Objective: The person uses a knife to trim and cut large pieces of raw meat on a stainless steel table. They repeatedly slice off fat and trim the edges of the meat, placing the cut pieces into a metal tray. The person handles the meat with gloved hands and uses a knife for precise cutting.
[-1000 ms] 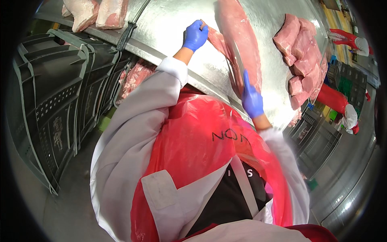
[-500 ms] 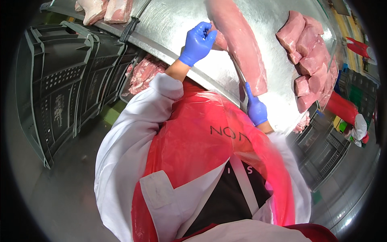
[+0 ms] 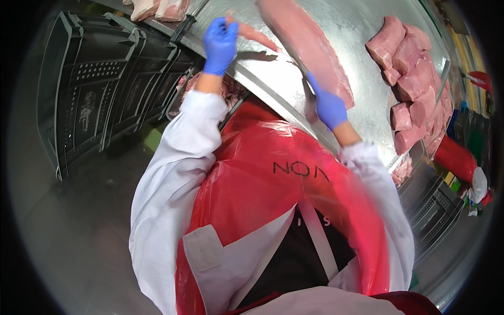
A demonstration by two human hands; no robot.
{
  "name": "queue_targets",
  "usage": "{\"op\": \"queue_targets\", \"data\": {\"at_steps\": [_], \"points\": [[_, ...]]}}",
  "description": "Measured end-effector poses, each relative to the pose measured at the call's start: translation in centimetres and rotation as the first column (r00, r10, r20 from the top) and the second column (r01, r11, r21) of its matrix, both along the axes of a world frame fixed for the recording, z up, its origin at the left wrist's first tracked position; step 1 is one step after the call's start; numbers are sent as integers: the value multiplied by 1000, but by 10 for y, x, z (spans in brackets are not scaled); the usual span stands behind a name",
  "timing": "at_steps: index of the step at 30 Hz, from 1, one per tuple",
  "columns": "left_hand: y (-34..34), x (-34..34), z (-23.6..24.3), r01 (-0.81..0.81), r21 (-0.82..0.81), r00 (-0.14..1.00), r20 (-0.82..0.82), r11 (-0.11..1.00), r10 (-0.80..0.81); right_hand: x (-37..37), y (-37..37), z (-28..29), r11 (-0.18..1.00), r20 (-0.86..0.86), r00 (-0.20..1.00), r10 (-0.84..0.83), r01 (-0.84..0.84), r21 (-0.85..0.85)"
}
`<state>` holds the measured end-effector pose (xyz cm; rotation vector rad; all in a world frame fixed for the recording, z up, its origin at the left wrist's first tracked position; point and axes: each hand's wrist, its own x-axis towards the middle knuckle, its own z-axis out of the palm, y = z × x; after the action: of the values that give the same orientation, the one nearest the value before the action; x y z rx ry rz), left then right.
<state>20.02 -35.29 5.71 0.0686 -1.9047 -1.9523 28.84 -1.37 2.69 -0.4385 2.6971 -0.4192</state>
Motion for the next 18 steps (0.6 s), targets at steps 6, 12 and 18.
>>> {"op": "queue_targets", "data": {"at_steps": [6,12,18], "points": [[-144,136,-44,-174,-259,914,317,950,254,40,48,29,983,-14,995,100,-101,-154],[-220,180,-86,153,-729,787,498,667,364,4,5,29,972,-5,993,116,-114,-206],[-170,-2,-39,-92,-963,976,-38,252,214,-33,-53,6,860,13,999,-41,42,-508]]}}
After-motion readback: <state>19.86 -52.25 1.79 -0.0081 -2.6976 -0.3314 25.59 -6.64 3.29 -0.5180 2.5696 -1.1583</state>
